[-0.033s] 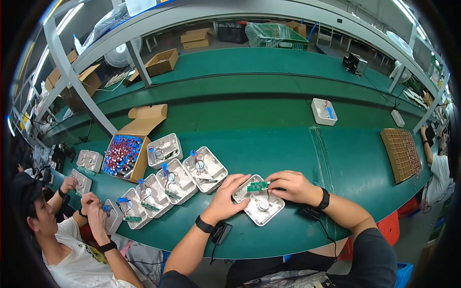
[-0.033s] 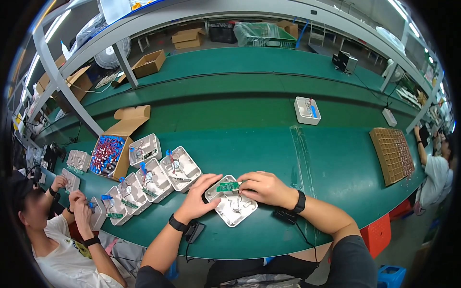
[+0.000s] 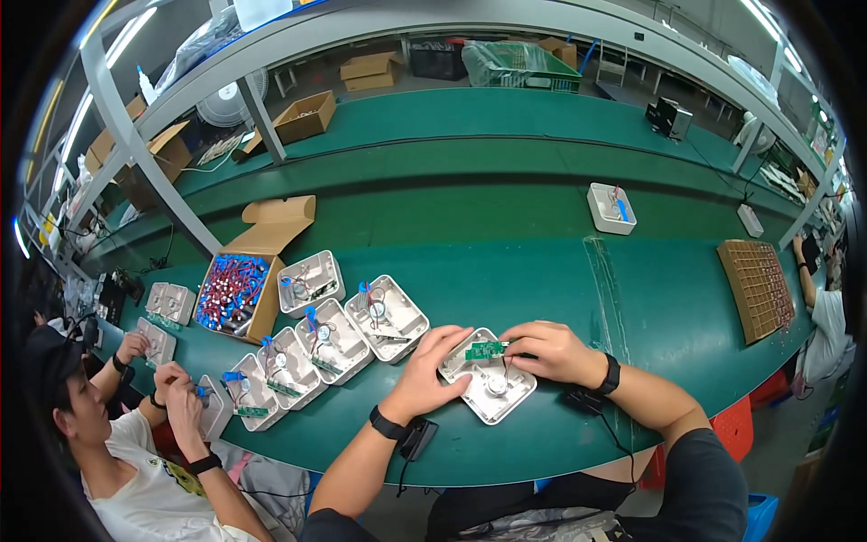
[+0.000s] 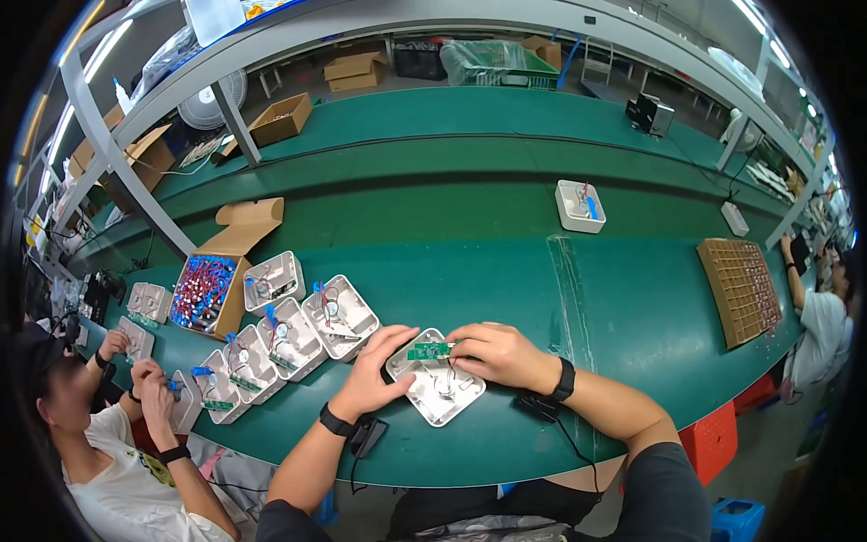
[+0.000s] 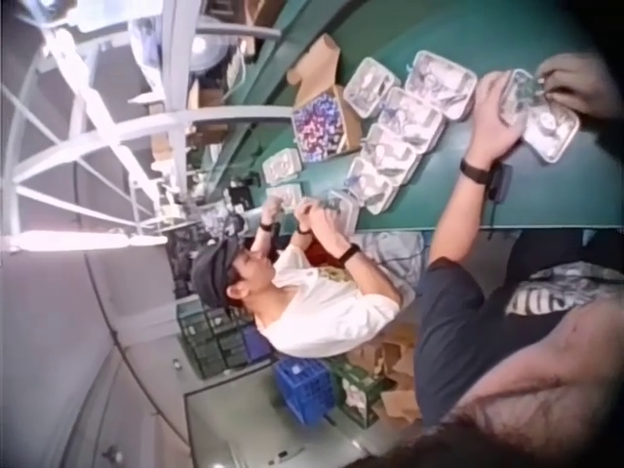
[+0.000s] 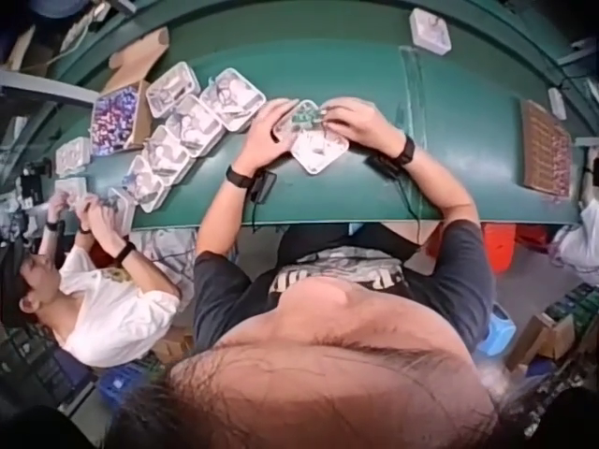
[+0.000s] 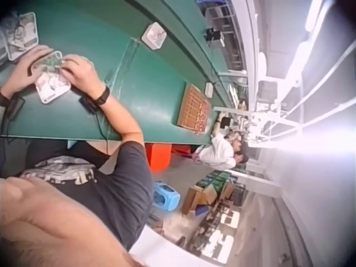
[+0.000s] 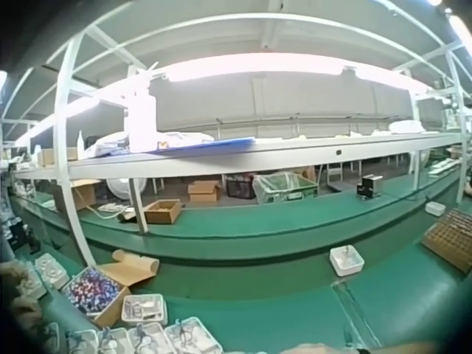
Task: The person assembles electronic devices by placing a circuit board into a plastic housing, inserting a battery, and connecting its wires to the board. After arranging the components, the person sets the unit aside on the workbench and repeats the process for several more devices.
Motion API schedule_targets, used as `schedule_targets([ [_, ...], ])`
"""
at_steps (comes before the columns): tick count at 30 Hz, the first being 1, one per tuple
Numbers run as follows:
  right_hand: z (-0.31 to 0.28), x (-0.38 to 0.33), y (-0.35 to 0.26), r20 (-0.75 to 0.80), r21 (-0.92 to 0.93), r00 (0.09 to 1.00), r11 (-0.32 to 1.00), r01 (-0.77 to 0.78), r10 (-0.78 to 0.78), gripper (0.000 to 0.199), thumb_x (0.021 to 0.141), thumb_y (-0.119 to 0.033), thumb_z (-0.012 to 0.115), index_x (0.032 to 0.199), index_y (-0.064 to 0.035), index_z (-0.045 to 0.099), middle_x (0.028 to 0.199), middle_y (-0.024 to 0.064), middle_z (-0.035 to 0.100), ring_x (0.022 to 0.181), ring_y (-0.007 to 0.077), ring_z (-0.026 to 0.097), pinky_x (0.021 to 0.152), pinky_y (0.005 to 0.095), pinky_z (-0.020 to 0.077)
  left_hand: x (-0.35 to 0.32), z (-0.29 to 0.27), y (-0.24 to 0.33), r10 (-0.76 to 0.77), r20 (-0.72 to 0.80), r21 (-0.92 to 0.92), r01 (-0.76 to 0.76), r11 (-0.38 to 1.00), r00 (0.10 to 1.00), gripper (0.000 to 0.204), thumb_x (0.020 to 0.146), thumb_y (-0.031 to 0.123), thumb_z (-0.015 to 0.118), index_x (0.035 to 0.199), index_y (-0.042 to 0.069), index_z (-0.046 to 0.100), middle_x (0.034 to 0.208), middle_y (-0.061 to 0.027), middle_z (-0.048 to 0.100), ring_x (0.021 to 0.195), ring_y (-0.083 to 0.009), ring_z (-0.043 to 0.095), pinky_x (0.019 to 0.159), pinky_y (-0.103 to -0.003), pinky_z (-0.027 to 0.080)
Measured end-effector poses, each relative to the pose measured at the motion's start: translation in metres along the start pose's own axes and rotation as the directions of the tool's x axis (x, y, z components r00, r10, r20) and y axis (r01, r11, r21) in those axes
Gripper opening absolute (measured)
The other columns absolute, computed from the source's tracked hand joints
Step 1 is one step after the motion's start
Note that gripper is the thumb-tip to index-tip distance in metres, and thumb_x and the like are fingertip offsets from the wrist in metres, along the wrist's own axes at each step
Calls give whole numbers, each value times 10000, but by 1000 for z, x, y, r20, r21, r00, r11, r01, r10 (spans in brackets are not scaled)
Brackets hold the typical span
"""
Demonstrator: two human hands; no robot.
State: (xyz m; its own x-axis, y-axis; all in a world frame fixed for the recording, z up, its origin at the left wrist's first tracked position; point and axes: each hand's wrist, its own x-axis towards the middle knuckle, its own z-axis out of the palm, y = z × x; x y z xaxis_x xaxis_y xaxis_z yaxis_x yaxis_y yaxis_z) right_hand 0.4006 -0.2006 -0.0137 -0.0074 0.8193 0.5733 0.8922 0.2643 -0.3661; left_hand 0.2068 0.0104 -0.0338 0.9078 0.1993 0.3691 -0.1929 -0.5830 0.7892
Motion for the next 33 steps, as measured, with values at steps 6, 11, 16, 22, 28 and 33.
schedule_targets([
  [6,18,11,-9,60,38,998,999,27,-29,174,867,-147,850,1003,-85,761,1165,101,751,959,290,747,836,402,613,-28,10,-2,-27,-110,-126,13,992,994,450,910,128,814,1342,57,707,1223,-142,704,1117,-272,691,954,-382,571],
  [11,-9,-11,-11,90,264,949,912,-315,302,268,834,-84,874,1071,-60,749,1123,130,748,945,269,743,828,365,614,-6,35,-4,54,-84,-201,-70,977,995,374,901,142,841,1261,81,758,1113,-108,727,985,-243,709,830,-369,584],
  [16,-7,8,16,226,238,939,920,-312,260,293,875,-79,834,1153,-42,748,1044,108,755,920,224,735,810,341,593,-16,23,-15,23,-175,-162,-51,985,984,344,883,144,861,1212,79,788,1117,-111,738,926,-223,716,786,-345,587],
  [22,1,9,21,149,411,955,862,-296,257,147,971,-94,781,1101,-25,788,1060,108,772,945,254,744,836,355,588,-12,13,-9,86,-222,14,-85,996,971,302,822,35,885,1111,51,800,1050,-130,763,950,-215,745,743,-307,583],
  [28,-11,-2,17,117,438,950,843,-312,291,168,965,-73,780,1127,-31,790,1090,118,765,953,257,742,847,354,590,-4,19,0,53,-188,-31,-60,998,981,274,830,36,877,1092,42,796,1021,-130,771,961,-248,757,792,-331,616],
  [33,9,9,10,42,308,981,932,-192,188,237,943,-62,777,1179,-76,790,1233,119,727,981,268,729,871,359,592,-17,8,0,-125,-188,-105,107,989,974,274,865,56,865,1128,42,787,1119,-135,752,1010,-250,756,848,-344,635],
])
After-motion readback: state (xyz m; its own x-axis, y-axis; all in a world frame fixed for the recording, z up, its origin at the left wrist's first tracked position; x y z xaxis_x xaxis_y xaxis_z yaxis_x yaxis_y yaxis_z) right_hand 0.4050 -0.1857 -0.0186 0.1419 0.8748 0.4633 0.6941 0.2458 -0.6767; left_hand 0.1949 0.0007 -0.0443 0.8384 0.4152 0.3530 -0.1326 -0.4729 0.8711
